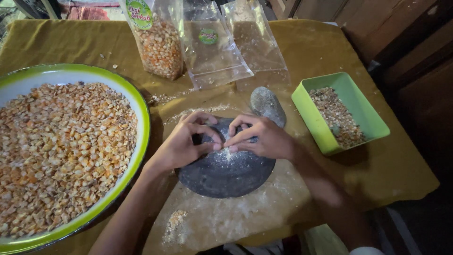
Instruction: The person repeatedly places small amounts of grains onto a flat grinding stone and crushes them using a handheld stone pestle. The person then transfers the crushed grains into a green rectangular container and a large round tray.
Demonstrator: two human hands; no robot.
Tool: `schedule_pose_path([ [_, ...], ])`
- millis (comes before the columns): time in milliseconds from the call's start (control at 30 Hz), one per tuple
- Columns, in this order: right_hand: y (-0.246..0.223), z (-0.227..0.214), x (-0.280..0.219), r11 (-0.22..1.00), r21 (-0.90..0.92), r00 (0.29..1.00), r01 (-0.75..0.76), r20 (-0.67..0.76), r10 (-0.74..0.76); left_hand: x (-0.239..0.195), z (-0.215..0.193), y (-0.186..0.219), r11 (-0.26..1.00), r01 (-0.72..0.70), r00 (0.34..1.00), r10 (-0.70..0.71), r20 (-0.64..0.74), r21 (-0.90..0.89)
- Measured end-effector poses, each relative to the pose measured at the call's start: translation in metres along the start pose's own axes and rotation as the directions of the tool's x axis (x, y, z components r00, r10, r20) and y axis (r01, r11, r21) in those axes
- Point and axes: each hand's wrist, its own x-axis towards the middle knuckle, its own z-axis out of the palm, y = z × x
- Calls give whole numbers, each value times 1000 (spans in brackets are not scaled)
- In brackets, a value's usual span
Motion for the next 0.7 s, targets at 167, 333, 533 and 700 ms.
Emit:
schedule_pose_path([
  [167, -2, -2, 2, 994, 81, 997, -77, 9, 76, 6, -5, -3, 988, 3, 1000, -5, -14, -155],
  [333, -13, -1, 12, 963, 212, 985, -167, -15, 174, -8, -32, 9, 957, 99, 991, -119, -56, -272],
  [533, -54, 11, 63, 934, 137, 940, -331, 133, 313, -47, -83, 5, 884, 374, 919, -395, -18, -279],
  [700, -62, 60, 125, 950, 168, 950, -264, 217, 226, -91, -125, -2, 860, 499, 853, -510, -114, -108],
])
